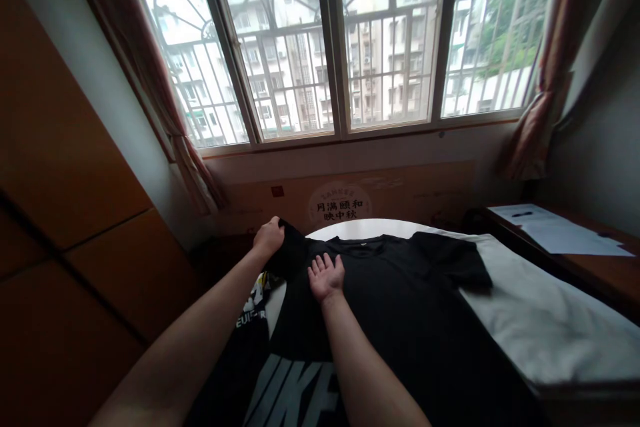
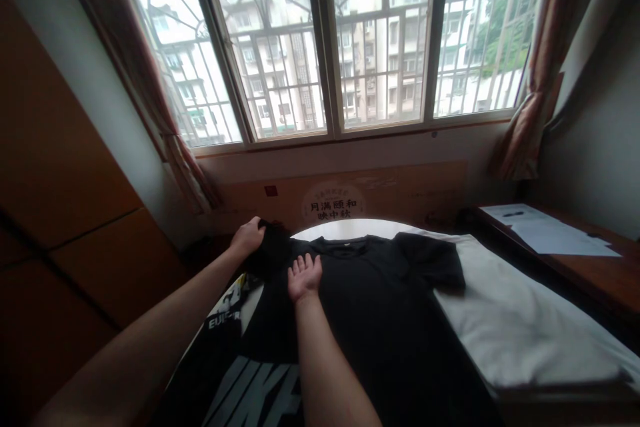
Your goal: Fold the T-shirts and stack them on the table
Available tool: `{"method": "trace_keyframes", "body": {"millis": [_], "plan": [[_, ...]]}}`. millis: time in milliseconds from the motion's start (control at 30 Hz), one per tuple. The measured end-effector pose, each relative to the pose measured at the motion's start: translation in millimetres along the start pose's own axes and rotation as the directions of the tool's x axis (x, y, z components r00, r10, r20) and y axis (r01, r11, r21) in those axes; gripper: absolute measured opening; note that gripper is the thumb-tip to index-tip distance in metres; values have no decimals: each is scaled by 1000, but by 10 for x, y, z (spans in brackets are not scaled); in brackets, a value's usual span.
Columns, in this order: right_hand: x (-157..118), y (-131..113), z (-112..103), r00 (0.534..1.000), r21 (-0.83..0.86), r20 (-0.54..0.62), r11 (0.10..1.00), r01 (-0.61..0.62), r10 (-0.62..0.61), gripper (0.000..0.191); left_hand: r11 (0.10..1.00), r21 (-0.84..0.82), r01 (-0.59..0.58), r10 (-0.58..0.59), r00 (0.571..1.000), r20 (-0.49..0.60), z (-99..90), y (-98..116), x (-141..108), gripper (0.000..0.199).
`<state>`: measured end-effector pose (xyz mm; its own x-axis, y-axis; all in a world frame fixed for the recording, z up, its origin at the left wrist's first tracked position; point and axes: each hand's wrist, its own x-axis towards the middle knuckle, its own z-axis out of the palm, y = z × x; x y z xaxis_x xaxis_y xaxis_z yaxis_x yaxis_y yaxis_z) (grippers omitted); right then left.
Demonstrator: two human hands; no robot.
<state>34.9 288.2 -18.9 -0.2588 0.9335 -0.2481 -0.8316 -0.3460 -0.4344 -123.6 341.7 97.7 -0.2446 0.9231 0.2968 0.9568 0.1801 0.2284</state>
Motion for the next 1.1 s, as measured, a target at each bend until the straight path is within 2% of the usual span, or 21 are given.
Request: {"method": "trace_keyframes", "body": {"millis": [67, 133, 333, 467, 600, 667, 833, 900, 1000, 1100], "plan": [[-7, 2, 14, 999, 147, -27, 989, -23, 27, 75, 998, 39, 40, -41, 999, 26, 3, -92, 44, 30], [-6, 5, 14, 998, 208, -44, 978, -35, 45, 73, 994, 69, 90, -94, 994, 53, 38, -215, 59, 31], [22, 21, -14, 998, 222, -52, 975, -33, 46, 75, 965, 109, 239, -250, 962, 111, 219, -578, -29, 39], [32, 25, -26, 997, 218, -60, 976, -24, 38, 76, 957, 105, 269, -279, 955, 96, 253, -663, -156, 42], [32, 28, -31, 997, 225, -63, 974, -20, 35, 76, 978, 93, 187, -186, 982, -25, 193, -608, -345, 47], [33, 31, -33, 997, 230, -66, 973, -16, 32, 76, 989, 83, 121, -118, 992, -44, 160, -595, -443, 46], [27, 29, -35, 997, 240, -70, 971, -12, 30, 77, 995, 23, 95, -97, 986, 138, 151, -751, -618, 70], [12, 24, -33, 997, 241, -67, 970, -13, 30, 76, 997, -35, 73, -65, 980, 187, 170, -831, -658, 73], [-16, 23, -28, 999, 262, -29, 965, -26, 35, 76, 992, -126, 27, -4, 984, 176, 200, -876, -673, 61], [-38, 29, -17, 999, 271, 11, 961, -51, 50, 75, 980, -198, 28, -1, 991, 136, 234, -839, -627, 41]]}}
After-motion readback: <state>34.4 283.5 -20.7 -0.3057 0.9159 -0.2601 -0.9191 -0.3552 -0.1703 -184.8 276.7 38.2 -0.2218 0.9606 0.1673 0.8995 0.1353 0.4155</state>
